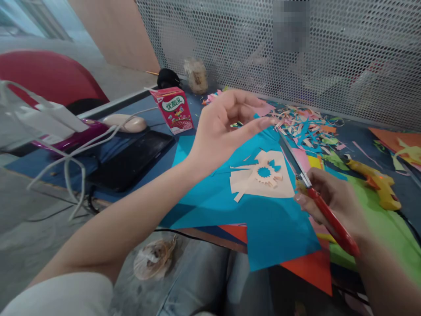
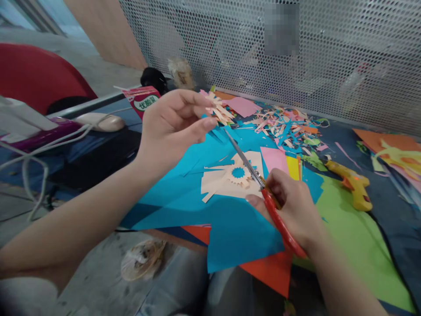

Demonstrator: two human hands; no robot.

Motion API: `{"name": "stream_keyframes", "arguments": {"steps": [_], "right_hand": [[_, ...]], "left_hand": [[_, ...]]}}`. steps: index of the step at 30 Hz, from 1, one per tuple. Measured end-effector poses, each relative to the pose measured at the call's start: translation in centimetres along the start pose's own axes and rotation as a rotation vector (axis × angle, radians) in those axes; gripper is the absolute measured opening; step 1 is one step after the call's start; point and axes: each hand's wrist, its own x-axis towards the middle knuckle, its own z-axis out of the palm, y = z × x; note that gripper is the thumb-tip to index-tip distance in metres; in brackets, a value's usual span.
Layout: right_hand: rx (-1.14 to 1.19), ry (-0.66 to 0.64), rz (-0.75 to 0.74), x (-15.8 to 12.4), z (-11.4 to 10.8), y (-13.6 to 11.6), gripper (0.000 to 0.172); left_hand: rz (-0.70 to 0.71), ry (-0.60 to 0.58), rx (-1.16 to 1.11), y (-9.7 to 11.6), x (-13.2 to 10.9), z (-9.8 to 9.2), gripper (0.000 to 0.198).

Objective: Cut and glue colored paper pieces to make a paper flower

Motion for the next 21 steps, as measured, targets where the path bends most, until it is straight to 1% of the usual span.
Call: {"name": "stream_keyframes", "arguments": {"steps": [2, 3, 4, 6, 8, 9, 10, 14, 18, 21], "right_hand": [[0.022, 0.029, -0.003, 0.0, 0.1, 0.0, 0.030], [0.031, 0.045, -0.011, 0.0, 0.1, 0.1, 0.029], [0.036, 0.053, -0.021, -0.1, 0.1, 0.1, 0.029], [0.038, 0.062, -0.032, -0.1, 0.1, 0.2, 0.029], [0.017, 0.073, -0.029, -0.1, 0.2, 0.3, 0.030], [0.002, 0.076, -0.028, -0.1, 0.3, 0.4, 0.030], [-0.013, 0.079, -0.032, -0.1, 0.3, 0.4, 0.031], [-0.051, 0.092, -0.063, -0.1, 0.4, 0.5, 0.032], [-0.054, 0.077, -0.053, -0.2, 0.3, 0.4, 0.032], [-0.032, 0.084, -0.055, -0.2, 0.3, 0.4, 0.033]], "left_hand": [[-0.049, 0.068, -0.060, 0.0, 0.0, 0.2, 0.032], [-0.106, 0.072, -0.089, 0.0, -0.1, 0.3, 0.032], [-0.185, 0.041, -0.116, -0.1, -0.2, 0.5, 0.031], [-0.343, -0.105, -0.153, -0.2, -0.5, 0.8, 0.030], [-0.422, -0.244, -0.161, -0.3, -0.9, 1.0, 0.032], [-0.419, -0.270, -0.158, -0.4, -1.0, 1.2, 0.032], [-0.397, -0.266, -0.153, -0.4, -1.2, 1.2, 0.032], [-0.287, -0.191, -0.143, -0.7, -1.2, 1.2, 0.033], [-0.201, -0.207, -0.125, -0.8, -1.1, 1.0, 0.031], [-0.176, -0.234, -0.111, -0.7, -1.2, 1.0, 0.031]]}}
